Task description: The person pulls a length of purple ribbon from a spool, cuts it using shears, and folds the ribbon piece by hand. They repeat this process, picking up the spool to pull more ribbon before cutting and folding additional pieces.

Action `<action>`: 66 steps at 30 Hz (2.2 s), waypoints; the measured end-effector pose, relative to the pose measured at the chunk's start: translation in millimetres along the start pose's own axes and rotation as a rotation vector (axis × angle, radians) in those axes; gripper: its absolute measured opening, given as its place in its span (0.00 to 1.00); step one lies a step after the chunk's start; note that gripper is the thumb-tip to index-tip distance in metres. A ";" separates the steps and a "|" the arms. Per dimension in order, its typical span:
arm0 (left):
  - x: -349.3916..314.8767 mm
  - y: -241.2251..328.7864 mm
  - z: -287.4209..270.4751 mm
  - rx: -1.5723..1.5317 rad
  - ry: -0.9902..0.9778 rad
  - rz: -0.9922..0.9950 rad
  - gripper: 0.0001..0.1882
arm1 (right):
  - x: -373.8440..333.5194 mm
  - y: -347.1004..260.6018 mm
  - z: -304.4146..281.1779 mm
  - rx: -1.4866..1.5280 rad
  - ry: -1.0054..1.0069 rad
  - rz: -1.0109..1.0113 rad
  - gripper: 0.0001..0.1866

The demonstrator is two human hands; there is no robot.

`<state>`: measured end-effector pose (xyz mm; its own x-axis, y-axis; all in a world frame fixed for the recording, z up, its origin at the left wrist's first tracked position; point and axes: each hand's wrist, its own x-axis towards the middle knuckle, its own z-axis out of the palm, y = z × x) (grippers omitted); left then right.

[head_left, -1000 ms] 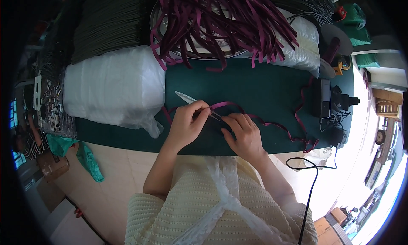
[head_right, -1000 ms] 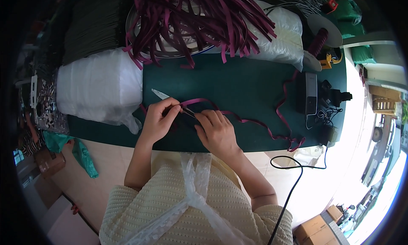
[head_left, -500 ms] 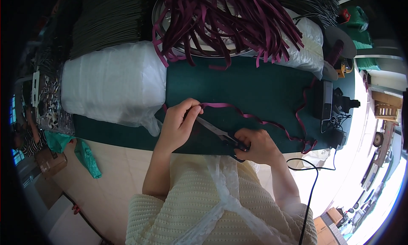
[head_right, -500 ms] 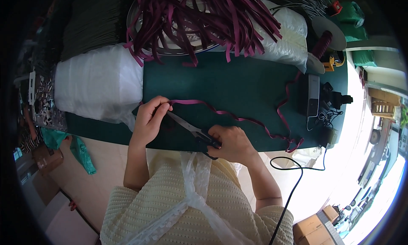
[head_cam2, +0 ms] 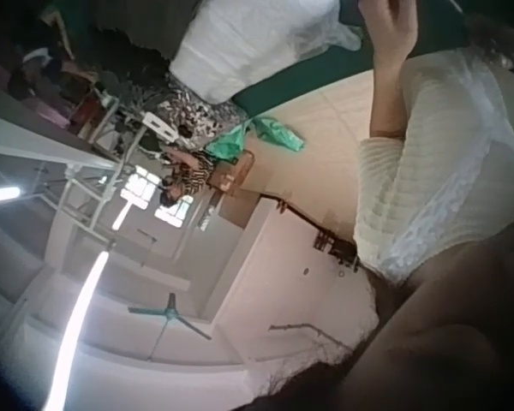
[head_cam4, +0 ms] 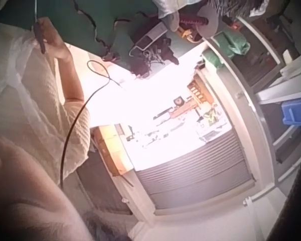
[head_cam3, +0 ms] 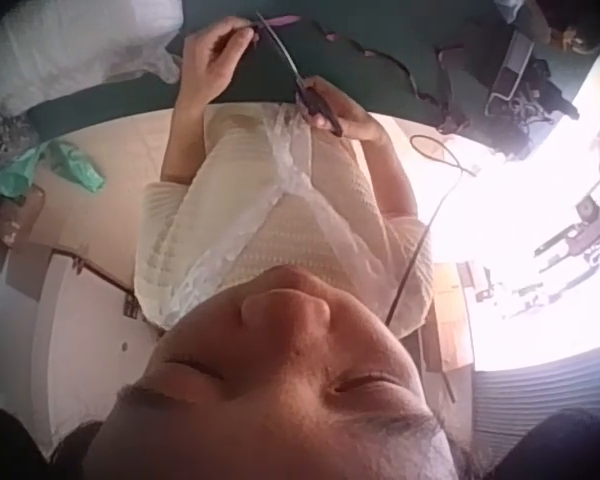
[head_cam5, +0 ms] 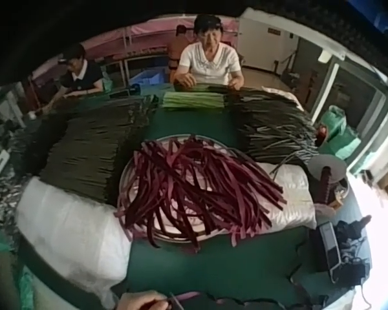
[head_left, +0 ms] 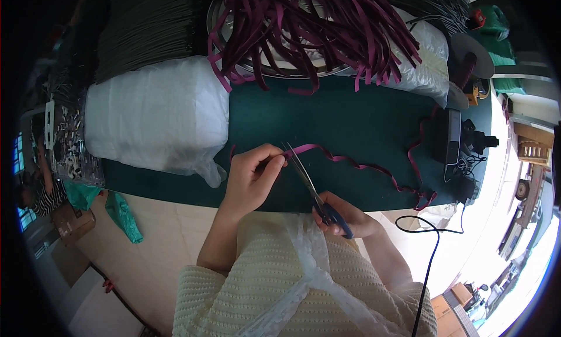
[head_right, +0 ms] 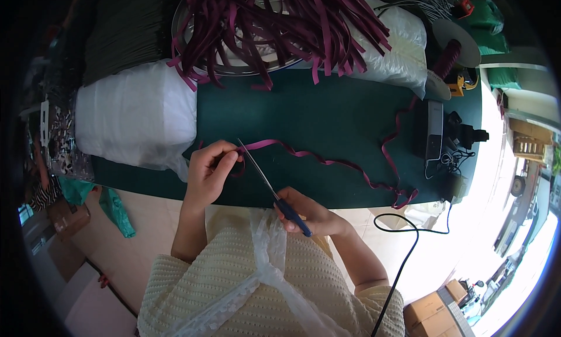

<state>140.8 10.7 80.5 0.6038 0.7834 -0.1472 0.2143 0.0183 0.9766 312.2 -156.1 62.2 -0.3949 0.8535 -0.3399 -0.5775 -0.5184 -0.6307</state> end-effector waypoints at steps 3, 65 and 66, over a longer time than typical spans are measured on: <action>-5.1 -2.4 1.0 -0.037 -0.003 -0.016 0.05 | 9.1 -3.6 2.1 0.018 -0.014 0.021 0.33; -1.2 10.0 -6.3 -0.335 -0.116 -0.132 0.04 | 18.2 -57.0 1.7 -1.374 0.724 -0.373 0.18; -2.0 9.7 -5.5 -0.328 -0.129 -0.125 0.04 | 18.8 -65.3 -0.7 -1.494 0.759 -0.371 0.18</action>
<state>137.4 12.7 91.1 0.6852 0.6780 -0.2661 0.0473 0.3232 0.9452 343.0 -106.1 96.5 0.2515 0.9678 0.0122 0.7374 -0.1835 -0.6500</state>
